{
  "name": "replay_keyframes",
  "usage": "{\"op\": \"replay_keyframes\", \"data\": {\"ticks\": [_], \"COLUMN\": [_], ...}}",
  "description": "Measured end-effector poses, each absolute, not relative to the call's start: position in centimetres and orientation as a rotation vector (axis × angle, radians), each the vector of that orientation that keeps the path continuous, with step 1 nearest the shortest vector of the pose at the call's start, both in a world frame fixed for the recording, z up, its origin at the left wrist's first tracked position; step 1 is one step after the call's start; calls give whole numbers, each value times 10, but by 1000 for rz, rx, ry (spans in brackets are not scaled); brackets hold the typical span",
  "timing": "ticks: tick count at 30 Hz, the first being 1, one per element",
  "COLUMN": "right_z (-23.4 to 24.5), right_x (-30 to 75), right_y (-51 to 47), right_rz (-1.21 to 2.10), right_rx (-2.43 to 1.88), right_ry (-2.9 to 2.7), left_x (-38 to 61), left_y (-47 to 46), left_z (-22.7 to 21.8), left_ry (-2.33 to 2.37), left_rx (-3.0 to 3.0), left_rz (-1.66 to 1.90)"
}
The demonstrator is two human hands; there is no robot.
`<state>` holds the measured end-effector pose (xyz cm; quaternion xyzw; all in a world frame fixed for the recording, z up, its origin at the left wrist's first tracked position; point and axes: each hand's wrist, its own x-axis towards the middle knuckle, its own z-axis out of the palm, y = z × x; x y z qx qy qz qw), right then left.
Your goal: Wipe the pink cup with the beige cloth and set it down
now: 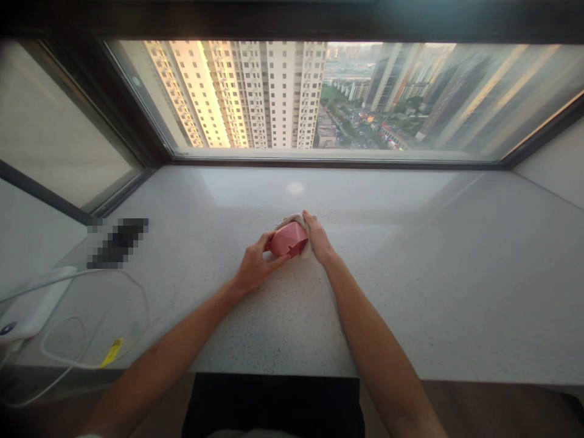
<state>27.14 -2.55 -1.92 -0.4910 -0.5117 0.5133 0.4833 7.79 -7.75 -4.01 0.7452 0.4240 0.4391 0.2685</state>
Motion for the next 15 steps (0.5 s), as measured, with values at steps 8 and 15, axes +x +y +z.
{"op": "replay_keyframes", "data": {"ticks": [8, 15], "right_z": [2, 22], "right_x": [264, 236], "right_y": [-47, -76], "right_rz": [874, 15], "right_rx": [-1231, -1382], "right_ry": [-1527, -2172], "left_x": [66, 72], "left_y": [-79, -78], "left_z": [-43, -46], "left_ry": [996, 995], "left_rx": [2031, 2090], "left_rz": [1082, 1054]}}
